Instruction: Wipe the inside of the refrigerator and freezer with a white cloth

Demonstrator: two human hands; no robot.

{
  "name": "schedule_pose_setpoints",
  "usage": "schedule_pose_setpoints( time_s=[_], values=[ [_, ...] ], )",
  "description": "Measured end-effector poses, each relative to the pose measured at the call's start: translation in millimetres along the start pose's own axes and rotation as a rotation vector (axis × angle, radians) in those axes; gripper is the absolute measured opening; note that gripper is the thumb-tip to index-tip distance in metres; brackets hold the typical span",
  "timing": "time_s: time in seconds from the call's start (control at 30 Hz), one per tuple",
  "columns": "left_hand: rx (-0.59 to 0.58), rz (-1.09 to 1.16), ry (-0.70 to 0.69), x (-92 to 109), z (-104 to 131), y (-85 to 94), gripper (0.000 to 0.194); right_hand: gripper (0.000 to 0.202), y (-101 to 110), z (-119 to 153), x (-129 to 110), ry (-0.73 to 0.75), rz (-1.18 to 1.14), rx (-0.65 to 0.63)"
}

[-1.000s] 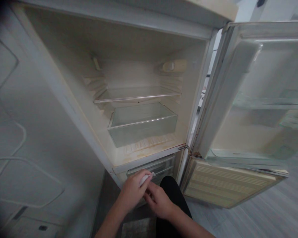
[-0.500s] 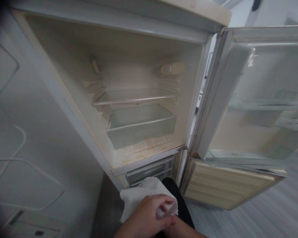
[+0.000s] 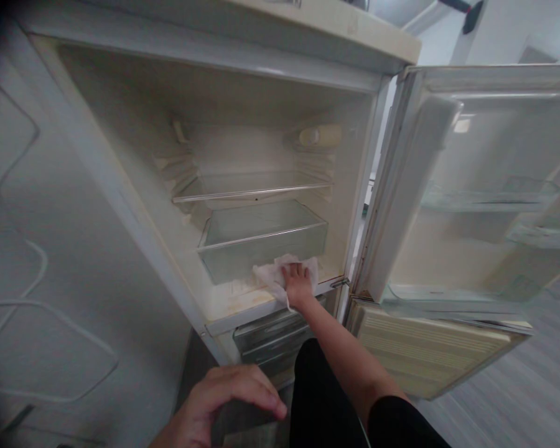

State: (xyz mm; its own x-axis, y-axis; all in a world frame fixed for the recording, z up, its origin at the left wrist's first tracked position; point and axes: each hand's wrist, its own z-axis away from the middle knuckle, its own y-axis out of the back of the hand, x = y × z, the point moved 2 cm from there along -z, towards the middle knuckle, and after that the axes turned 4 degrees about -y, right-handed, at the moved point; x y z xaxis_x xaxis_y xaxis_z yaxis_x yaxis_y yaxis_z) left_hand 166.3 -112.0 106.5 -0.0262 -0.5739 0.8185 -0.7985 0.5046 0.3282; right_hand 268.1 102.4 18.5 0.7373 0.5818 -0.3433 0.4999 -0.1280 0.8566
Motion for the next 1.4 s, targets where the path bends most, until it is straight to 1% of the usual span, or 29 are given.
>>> schedule_pose_setpoints(
  time_s=[0.03,0.1,0.2,0.23,0.27,0.33,0.37,0.4,0.43,0.47,0.5,0.57,0.63,0.73,0.87,0.93,1.0,1.07,1.23,1.4],
  values=[
    [0.048,-0.095,0.002,-2,2,3.7,0.037,0.054,-8,-9,-1,-0.022,0.013,-0.023],
    [0.212,-0.370,0.030,-12,5,14.0,0.035,0.063,-31,-23,-12,-0.062,0.059,-0.108],
    [0.476,-0.794,0.018,-34,8,37.8,0.032,0.075,-67,-35,-45,-0.048,0.143,-0.266],
    [0.562,-0.937,0.008,-42,9,48.0,0.033,0.076,-77,-36,-58,-0.041,0.146,-0.293],
    [0.667,-1.102,-0.011,-50,11,59.0,0.037,0.075,-85,-36,-70,-0.031,0.138,-0.307],
    [0.876,-1.384,0.064,-68,20,83.1,0.049,0.071,-94,-33,-89,0.015,0.117,-0.292],
    [0.937,-1.478,0.122,-78,25,94.8,0.055,0.070,-96,-32,-94,0.054,0.116,-0.281],
    [0.969,-1.537,0.186,-88,31,105.9,0.061,0.069,-95,-30,-97,0.101,0.119,-0.273],
    [0.985,-1.564,0.256,-98,38,116.1,0.064,0.068,-94,-29,-96,0.145,0.120,-0.264],
    [0.977,-1.566,0.306,-107,45,124.7,0.064,0.068,-92,-28,-94,0.178,0.118,-0.260],
    [0.936,-1.551,0.333,-116,51,131.2,0.061,0.069,-89,-27,-89,0.197,0.110,-0.260],
    [0.887,-1.499,0.335,-128,59,138.7,0.055,0.068,-83,-26,-76,0.225,0.086,-0.260],
    [0.875,-1.450,0.331,-135,63,140.3,0.051,0.066,-75,-26,-58,0.225,0.073,-0.243],
    [0.911,-1.404,0.352,-143,65,138.6,0.050,0.065,-60,-26,-22,0.142,0.087,-0.203],
    [1.024,-1.292,0.364,-162,71,139.3,0.045,0.065,-33,-29,42,-0.003,0.153,-0.151],
    [1.091,-1.252,0.359,-172,75,141.1,0.042,0.060,-23,-31,70,0.008,0.165,-0.135],
    [1.140,-1.248,0.350,-180,78,142.7,0.040,0.055,-17,-30,88,0.083,0.150,-0.110],
    [1.163,-1.260,0.337,-184,79,143.8,0.040,0.051,-15,-27,97,0.129,0.134,-0.074],
    [1.129,-1.311,0.259,-189,80,145.2,0.042,0.046,-21,-16,100,-0.008,0.183,-0.007],
    [1.127,-1.369,0.246,-192,81,145.5,0.045,0.045,-22,-13,98,-0.027,0.212,0.016]
  ],
)
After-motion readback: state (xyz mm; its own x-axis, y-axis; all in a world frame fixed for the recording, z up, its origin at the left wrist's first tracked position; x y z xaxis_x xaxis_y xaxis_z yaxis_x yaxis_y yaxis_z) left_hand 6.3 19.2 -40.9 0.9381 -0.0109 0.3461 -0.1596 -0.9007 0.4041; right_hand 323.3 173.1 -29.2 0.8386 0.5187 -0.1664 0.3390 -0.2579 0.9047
